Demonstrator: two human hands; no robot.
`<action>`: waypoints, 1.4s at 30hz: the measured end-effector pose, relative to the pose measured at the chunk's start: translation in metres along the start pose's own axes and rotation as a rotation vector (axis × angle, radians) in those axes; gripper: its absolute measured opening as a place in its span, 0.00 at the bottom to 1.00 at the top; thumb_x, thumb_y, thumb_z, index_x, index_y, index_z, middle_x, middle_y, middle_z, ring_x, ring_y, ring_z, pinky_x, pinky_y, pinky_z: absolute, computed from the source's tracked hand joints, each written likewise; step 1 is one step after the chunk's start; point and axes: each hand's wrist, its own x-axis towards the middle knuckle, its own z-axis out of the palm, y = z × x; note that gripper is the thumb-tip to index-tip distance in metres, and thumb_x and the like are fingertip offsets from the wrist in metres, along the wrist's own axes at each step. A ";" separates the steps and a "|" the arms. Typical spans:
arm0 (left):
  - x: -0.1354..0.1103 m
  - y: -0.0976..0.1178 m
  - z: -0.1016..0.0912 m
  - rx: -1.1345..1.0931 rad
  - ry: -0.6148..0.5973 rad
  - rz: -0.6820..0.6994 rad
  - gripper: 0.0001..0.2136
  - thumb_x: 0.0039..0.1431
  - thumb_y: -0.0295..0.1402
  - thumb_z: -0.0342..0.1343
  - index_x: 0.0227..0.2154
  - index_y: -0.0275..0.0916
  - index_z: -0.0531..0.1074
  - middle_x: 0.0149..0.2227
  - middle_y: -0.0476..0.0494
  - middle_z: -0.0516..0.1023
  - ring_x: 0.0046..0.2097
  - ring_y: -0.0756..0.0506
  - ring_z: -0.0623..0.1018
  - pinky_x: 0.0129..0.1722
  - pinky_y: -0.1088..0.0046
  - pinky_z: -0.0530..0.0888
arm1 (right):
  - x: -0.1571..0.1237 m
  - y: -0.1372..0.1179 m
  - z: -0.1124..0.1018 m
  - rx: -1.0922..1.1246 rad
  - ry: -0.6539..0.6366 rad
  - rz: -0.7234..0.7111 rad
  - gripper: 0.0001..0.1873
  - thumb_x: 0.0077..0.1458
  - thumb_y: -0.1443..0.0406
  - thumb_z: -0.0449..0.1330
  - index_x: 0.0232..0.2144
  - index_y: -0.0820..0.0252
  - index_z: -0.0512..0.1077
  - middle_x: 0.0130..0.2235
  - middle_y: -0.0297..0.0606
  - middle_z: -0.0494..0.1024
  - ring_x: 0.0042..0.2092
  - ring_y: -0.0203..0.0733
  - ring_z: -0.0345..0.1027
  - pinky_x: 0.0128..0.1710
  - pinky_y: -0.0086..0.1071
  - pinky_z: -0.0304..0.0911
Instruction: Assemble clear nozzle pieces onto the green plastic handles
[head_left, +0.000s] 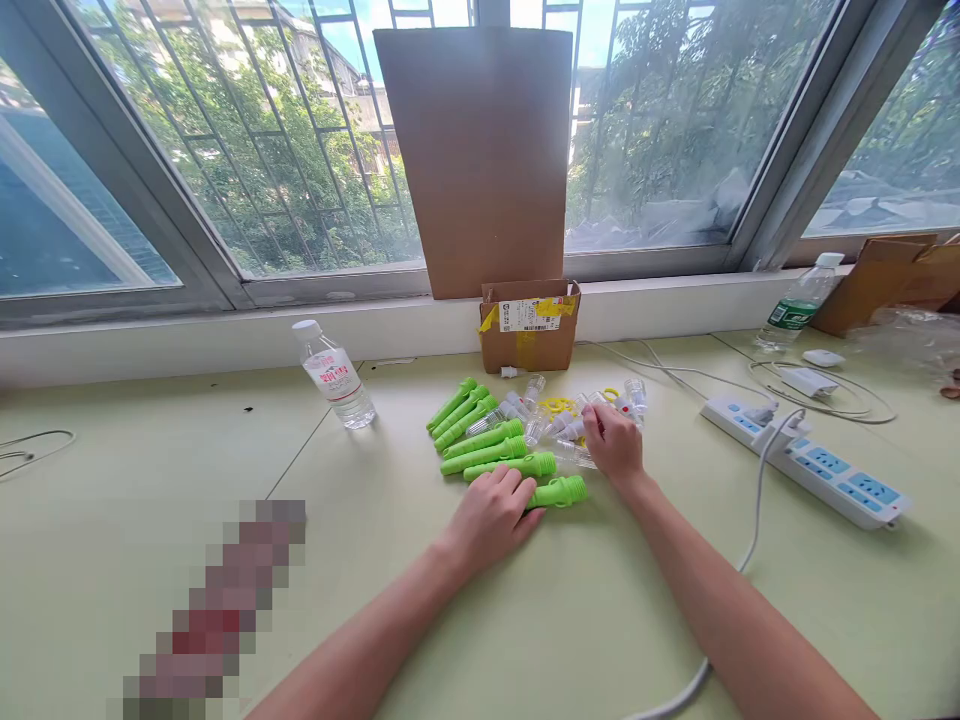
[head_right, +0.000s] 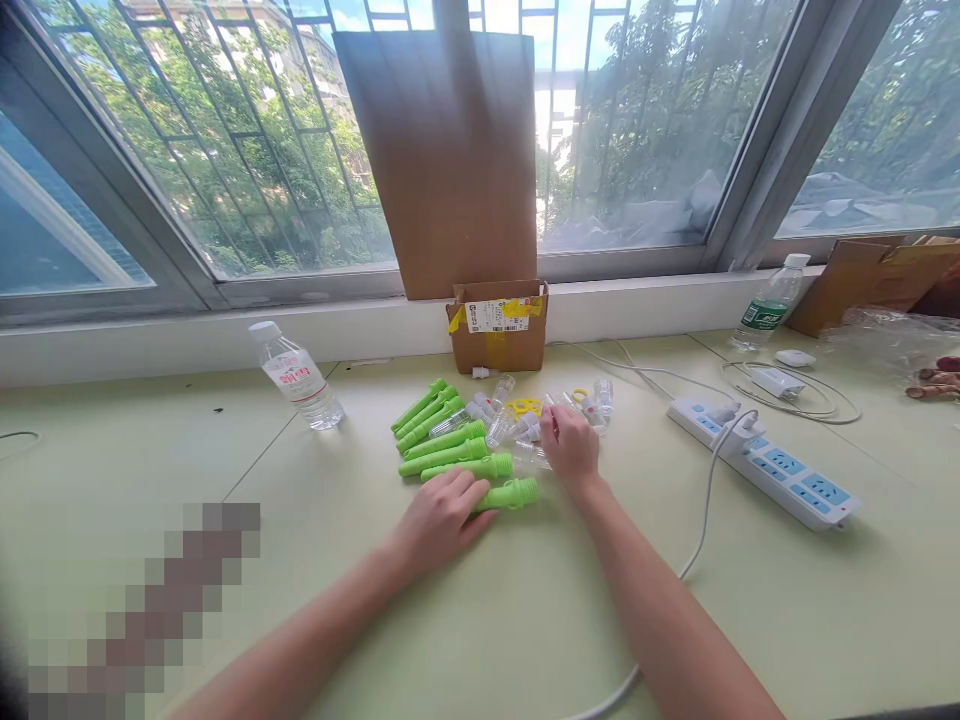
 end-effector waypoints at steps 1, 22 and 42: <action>0.000 0.000 0.000 -0.002 -0.004 -0.009 0.09 0.62 0.39 0.48 0.34 0.39 0.67 0.32 0.44 0.71 0.35 0.44 0.71 0.32 0.68 0.67 | -0.001 0.000 0.001 -0.001 -0.019 0.002 0.20 0.61 0.61 0.45 0.20 0.58 0.64 0.22 0.33 0.68 0.24 0.36 0.57 0.24 0.29 0.45; -0.001 0.000 0.001 -0.058 0.003 -0.086 0.08 0.61 0.37 0.48 0.34 0.38 0.67 0.33 0.43 0.73 0.35 0.43 0.73 0.31 0.68 0.68 | 0.010 -0.010 -0.021 -0.333 -0.240 -0.011 0.15 0.60 0.62 0.49 0.26 0.58 0.71 0.27 0.37 0.76 0.26 0.38 0.65 0.24 0.31 0.43; 0.000 0.000 0.000 -0.055 0.012 -0.130 0.07 0.61 0.36 0.48 0.35 0.37 0.67 0.33 0.42 0.73 0.35 0.43 0.73 0.32 0.67 0.68 | 0.009 0.003 -0.016 -0.046 -0.483 0.124 0.05 0.45 0.63 0.60 0.21 0.56 0.72 0.25 0.31 0.76 0.28 0.37 0.67 0.22 0.27 0.50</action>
